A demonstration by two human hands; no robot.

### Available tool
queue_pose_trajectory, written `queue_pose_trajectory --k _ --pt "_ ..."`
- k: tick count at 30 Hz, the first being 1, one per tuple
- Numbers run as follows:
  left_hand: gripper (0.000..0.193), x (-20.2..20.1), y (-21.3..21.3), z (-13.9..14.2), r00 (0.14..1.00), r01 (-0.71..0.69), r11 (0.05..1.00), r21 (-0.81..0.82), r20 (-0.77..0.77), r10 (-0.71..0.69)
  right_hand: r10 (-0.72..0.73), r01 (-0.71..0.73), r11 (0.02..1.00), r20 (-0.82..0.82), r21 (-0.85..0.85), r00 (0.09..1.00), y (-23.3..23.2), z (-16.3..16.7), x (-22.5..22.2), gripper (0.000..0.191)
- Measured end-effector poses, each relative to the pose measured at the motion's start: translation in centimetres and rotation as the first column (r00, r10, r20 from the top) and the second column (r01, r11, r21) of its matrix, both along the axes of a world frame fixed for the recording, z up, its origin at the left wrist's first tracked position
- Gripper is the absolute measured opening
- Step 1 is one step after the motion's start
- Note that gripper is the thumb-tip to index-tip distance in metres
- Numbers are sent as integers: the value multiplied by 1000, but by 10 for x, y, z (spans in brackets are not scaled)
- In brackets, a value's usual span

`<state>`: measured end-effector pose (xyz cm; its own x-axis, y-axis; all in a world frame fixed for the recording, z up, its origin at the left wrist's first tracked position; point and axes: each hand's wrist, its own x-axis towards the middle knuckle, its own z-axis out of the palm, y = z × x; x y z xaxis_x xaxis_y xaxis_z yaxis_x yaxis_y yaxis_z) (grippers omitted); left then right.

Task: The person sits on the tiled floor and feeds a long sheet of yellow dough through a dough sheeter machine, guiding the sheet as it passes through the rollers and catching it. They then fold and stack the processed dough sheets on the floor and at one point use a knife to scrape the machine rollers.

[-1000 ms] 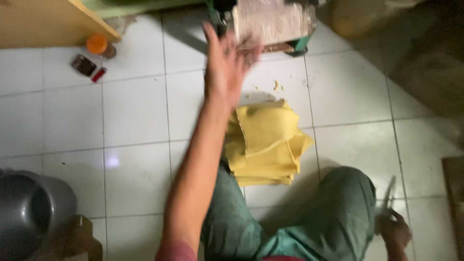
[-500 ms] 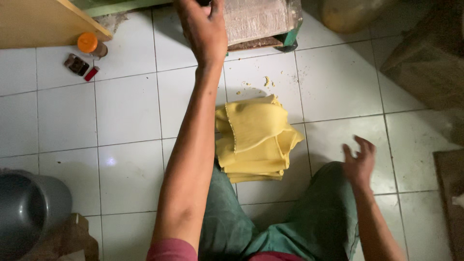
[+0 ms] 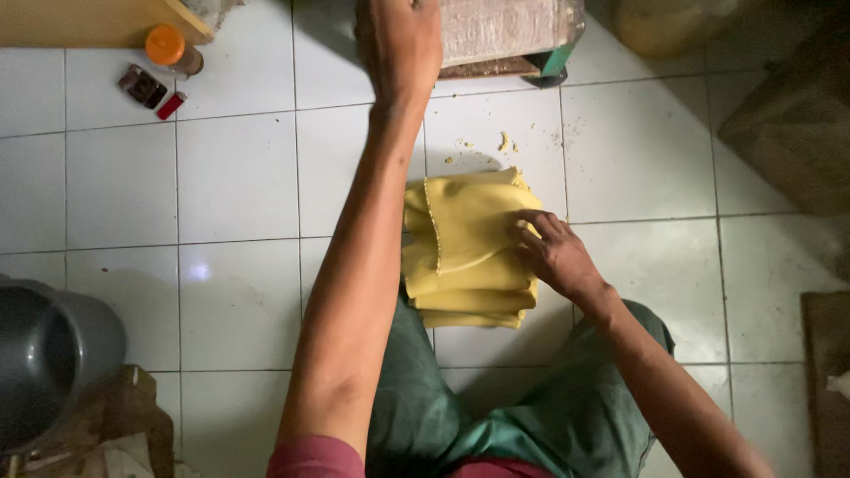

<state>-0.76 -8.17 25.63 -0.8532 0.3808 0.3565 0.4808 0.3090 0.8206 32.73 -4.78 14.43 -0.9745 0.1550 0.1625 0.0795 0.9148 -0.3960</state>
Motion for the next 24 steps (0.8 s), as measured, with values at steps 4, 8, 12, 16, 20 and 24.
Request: queue_pose_trajectory --k 4,8,12,16,20,24 --pt "31 -6 4 4 602 13 630 777 496 -625 90 -93 994 51 52 995 13 1 -8 34" --pt "31 -15 4 0 850 134 860 493 389 -355 228 -248 948 121 198 966 26 -6 -18 43" --pt "36 -9 2 -4 1000 15 1000 -5 20 -15 289 -331 895 177 299 941 32 -14 -26 36" --pt "49 -4 5 6 983 7 990 144 183 -33 325 -350 884 130 311 937 31 -14 -25 36" --pt "73 -4 12 15 513 -131 627 768 594 -620 326 -321 922 10 217 945 28 -6 -21 38" --pt "76 -6 16 12 932 -19 934 355 344 -112 340 -348 871 87 347 936 29 -1 -23 38"
